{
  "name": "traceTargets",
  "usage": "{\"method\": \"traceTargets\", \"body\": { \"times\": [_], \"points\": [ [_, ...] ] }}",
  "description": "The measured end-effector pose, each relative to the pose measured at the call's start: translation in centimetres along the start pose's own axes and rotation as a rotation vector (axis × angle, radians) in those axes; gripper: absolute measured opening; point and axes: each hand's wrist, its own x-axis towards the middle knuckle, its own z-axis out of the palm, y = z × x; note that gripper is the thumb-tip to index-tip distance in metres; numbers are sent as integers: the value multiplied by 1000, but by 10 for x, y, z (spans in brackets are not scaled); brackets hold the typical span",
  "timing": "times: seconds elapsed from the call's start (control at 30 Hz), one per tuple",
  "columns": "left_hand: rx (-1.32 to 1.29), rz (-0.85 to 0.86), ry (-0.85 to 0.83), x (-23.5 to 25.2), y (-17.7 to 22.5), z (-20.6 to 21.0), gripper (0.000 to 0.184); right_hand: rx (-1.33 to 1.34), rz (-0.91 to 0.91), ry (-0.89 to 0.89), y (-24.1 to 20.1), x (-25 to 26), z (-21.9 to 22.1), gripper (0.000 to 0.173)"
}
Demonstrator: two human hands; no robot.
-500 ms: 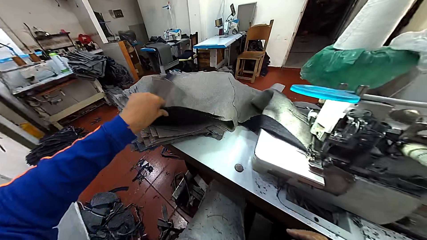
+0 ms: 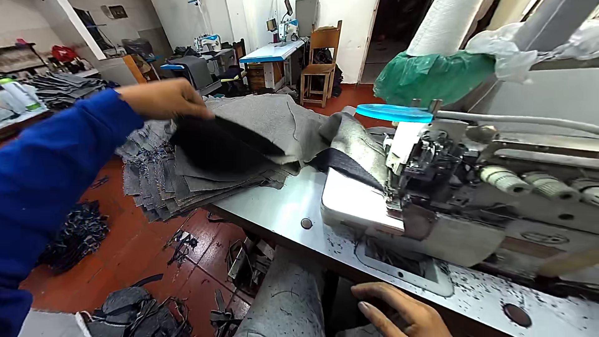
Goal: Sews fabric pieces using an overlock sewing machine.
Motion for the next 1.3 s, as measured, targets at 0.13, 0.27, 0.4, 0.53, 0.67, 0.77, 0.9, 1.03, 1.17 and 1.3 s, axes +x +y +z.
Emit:
{"method": "traceTargets", "body": {
  "times": [0.13,0.27,0.4,0.53,0.67,0.77,0.9,1.03,1.17,1.3],
  "points": [
    [134,32,52,-21,38,-21,39,102,-11,-62,-9,14,-5,21],
    [469,-74,349,-15,25,-39,35,141,-42,-78,-12,24,-4,23],
    [549,-22,476,-47,63,-19,32,291,-53,-93,-28,35,8,61],
    [216,323,55,-55,130,85,26,651,-11,36,-62,60,60,118],
    [-336,472,-34,-5,170,184,33,961,316,500,-82,82,95,28],
    [-531,718,64,33,159,236,28,809,520,658,-59,86,95,27],
    [-141,1050,160,46,109,269,37,735,382,455,-16,51,83,30],
    [-20,778,479,13,92,287,42,496,304,65,17,12,8,19],
    [-49,675,625,26,117,284,43,-80,427,411,30,-32,-122,25],
    [-64,681,663,60,144,287,33,-641,544,694,53,-27,-244,27]
  ]
}}
